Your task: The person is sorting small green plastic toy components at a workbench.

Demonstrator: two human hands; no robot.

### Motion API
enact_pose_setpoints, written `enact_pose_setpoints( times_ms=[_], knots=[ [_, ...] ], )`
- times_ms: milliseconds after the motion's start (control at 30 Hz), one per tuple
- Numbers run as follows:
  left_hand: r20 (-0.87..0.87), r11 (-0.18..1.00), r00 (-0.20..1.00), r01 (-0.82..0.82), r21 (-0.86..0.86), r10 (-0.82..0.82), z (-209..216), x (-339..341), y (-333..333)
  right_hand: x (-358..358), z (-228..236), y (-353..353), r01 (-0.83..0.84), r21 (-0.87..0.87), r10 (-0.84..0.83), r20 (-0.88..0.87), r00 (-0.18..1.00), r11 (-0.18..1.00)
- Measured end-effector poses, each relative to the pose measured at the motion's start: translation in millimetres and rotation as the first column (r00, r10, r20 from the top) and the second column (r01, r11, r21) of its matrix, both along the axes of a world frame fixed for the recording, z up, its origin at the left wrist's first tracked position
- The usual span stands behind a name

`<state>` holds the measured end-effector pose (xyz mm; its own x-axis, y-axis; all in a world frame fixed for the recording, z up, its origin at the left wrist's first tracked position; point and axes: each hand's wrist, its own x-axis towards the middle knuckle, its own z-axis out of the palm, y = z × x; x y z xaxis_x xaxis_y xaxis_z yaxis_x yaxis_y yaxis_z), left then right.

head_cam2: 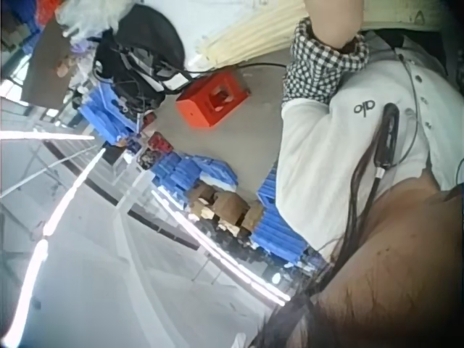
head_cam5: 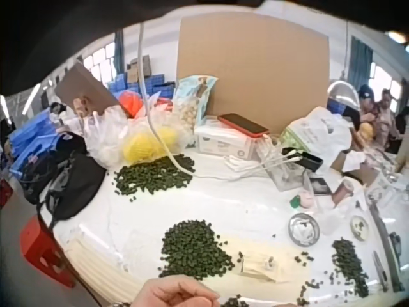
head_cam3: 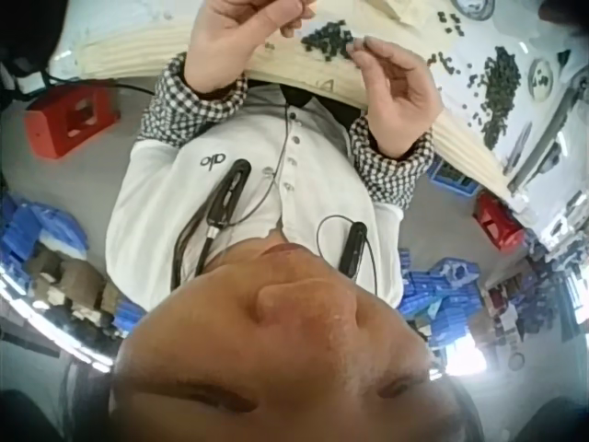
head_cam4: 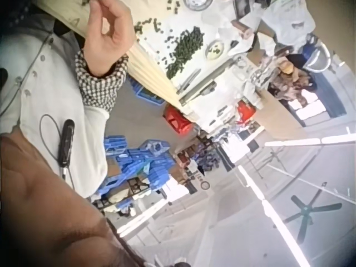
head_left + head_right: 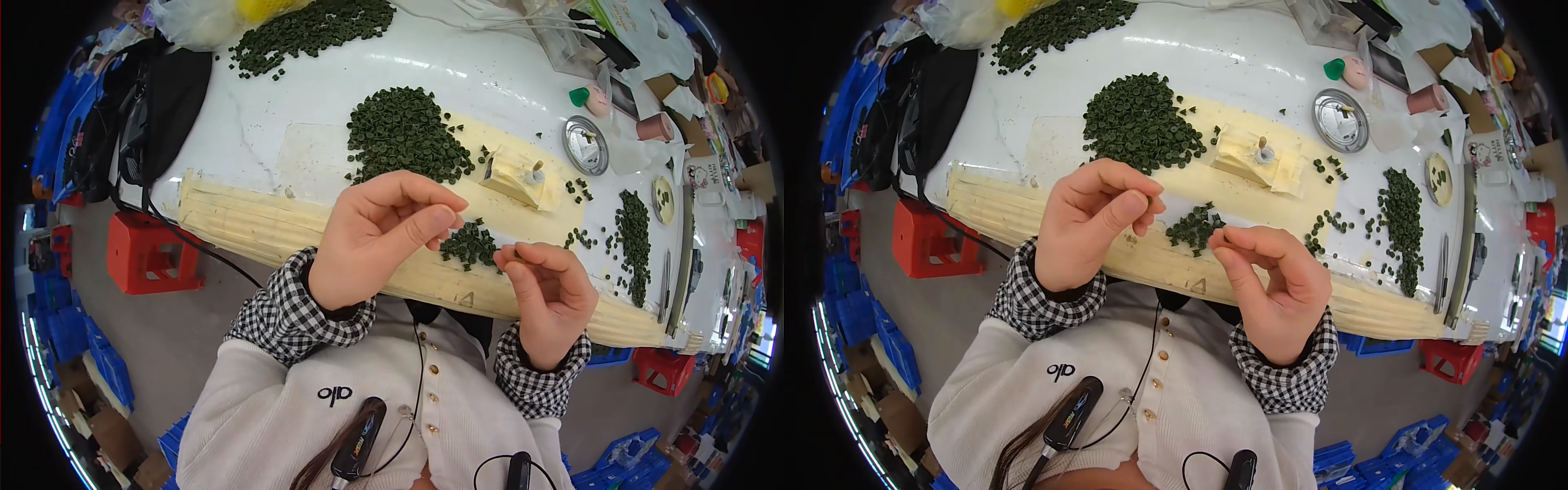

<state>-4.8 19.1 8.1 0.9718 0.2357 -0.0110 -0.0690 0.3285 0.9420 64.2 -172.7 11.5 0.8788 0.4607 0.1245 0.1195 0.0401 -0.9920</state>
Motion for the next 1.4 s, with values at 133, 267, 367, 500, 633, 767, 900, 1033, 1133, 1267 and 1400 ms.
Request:
enact_pose_setpoints(
  times_ms=[133,267,367,500,633,767,900,1033,1133,1267,1400],
  knots=[
    [-0.018,0.938,0.992,0.11,-0.328,-0.122,-10.5,1.6,-7.1,6.2,-3.5,4.1,-0.086,0.004,0.085,0.115,0.99,0.996],
    [-0.049,0.914,0.99,0.103,-0.392,-0.133,-8.6,3.3,-10.6,7.9,-6.3,5.5,-0.089,0.055,0.085,0.08,0.993,0.994],
    [-0.062,0.915,0.99,0.089,-0.395,-0.123,-8.5,3.6,-12.2,3.1,-1.2,9.3,-0.044,0.105,0.052,-0.076,0.996,0.993],
    [-0.055,0.928,0.99,0.099,-0.36,-0.127,-10.0,2.8,-13.3,1.2,0.4,9.7,-0.059,0.169,0.089,-0.176,0.98,0.984],
    [-0.036,0.962,0.992,0.106,-0.253,-0.119,-10.6,3.3,-16.9,6.1,-10.6,9.9,-0.116,0.216,0.145,-0.125,0.982,0.97],
    [-0.033,0.954,0.994,0.094,-0.285,-0.108,-10.0,3.3,-21.7,7.7,-15.6,11.1,-0.144,0.225,0.16,-0.056,0.986,0.964],
    [-0.038,0.963,0.994,0.09,-0.252,-0.103,-10.8,3.3,-23.8,5.6,-16.1,13.4,-0.117,0.198,0.118,0.007,0.993,0.973],
    [-0.061,0.966,0.994,0.069,-0.25,-0.086,-10.2,3.1,-25.4,2.9,-16.8,15.5,-0.074,0.151,0.056,0.122,0.991,0.986],
    [-0.049,0.962,0.995,0.069,-0.265,-0.085,-12.4,3.3,-26.0,-0.5,-18.0,18.1,-0.026,0.124,0.001,0.2,0.98,0.992],
    [-0.073,0.934,0.994,0.052,-0.354,-0.083,-14.3,2.7,-28.0,-0.7,-15.9,18.9,0.021,0.022,-0.028,0.401,0.916,1.0],
    [-0.104,0.904,0.987,0.07,-0.421,-0.125,-12.7,3.0,-26.1,-1.6,-12.2,17.9,0.061,-0.094,0.003,0.565,0.825,0.994]
  ],
)
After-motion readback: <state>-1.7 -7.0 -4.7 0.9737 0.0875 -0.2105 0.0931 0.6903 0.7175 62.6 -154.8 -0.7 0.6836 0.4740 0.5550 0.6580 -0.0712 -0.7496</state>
